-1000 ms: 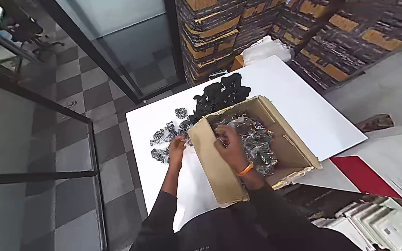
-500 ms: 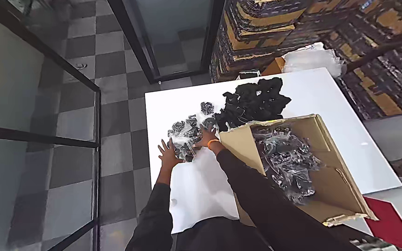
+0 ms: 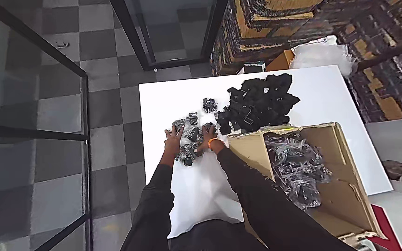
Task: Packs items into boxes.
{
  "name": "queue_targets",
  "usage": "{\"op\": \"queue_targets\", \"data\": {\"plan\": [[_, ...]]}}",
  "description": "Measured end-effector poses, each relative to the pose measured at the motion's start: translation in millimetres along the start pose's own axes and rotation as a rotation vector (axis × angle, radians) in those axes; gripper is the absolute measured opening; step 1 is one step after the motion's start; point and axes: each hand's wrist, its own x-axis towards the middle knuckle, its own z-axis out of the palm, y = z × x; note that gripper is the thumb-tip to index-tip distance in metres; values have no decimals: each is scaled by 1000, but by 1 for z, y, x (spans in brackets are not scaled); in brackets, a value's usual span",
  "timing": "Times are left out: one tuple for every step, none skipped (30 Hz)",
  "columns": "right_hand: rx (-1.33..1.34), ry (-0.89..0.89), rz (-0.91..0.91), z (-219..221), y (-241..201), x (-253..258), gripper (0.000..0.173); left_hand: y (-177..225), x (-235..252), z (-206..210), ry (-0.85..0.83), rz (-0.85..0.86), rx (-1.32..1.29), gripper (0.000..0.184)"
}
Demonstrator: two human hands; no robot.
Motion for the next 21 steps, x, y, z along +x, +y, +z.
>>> {"op": "queue_targets", "data": {"plan": [[14,3,8,7,1,-5,158,1,-3,2,-3,-6,-1,137],[26,2,14,12,2,-11,159,2,-7,4,-3,-13,-13,136],[26,0,15,17,3,-15,159,2,-12,6,4,-20,-33,134],[24,0,14,23,6,-19,160,2,-20,9,10,-24,-60,133],[27,5,5,29,9,-23,158,2,-28,12,11,-27,-91,132],[29,20,-10,35,13,-26,156,2,-35,16,14,-34,-129,130],[37,37,-24,42,16,-27,153,2,-42,22,14,-42,-158,128],[43,45,-36,47,20,-31,151,3,-48,30,13,-48,-171,128],[48,52,-48,52,23,-34,149,5,-55,36,9,-52,-183,128],[52,60,-58,57,26,-38,147,8,-61,43,6,-53,-198,128],[62,65,-66,62,29,-43,145,10,-69,50,5,-50,-208,128],[75,68,-70,66,32,-48,143,13,-76,56,5,-48,-216,127],[86,72,-75,71,36,-53,140,16,-84,63,1,-48,-227,127],[96,79,-79,76,40,-57,138,19,-91,69,-3,-48,-235,127],[103,89,-84,82,44,-61,136,22,-98,76,-9,-50,-235,127],[112,95,-88,87,48,-65,134,24,-105,83,-13,-49,-232,126],[119,97,-92,92,52,-70,132,27,-112,89,-13,-50,-233,126],[124,96,-94,97,56,-76,131,30,-118,97,-6,-50,-232,126],[132,97,-95,102,59,-82,130,32,-124,104,-1,-50,-230,124],[145,98,-94,107,62,-87,128,34,-129,110,2,-51,-222,123],[157,102,-92,113,66,-92,126,37,-134,115,1,-53,-212,123]]}}
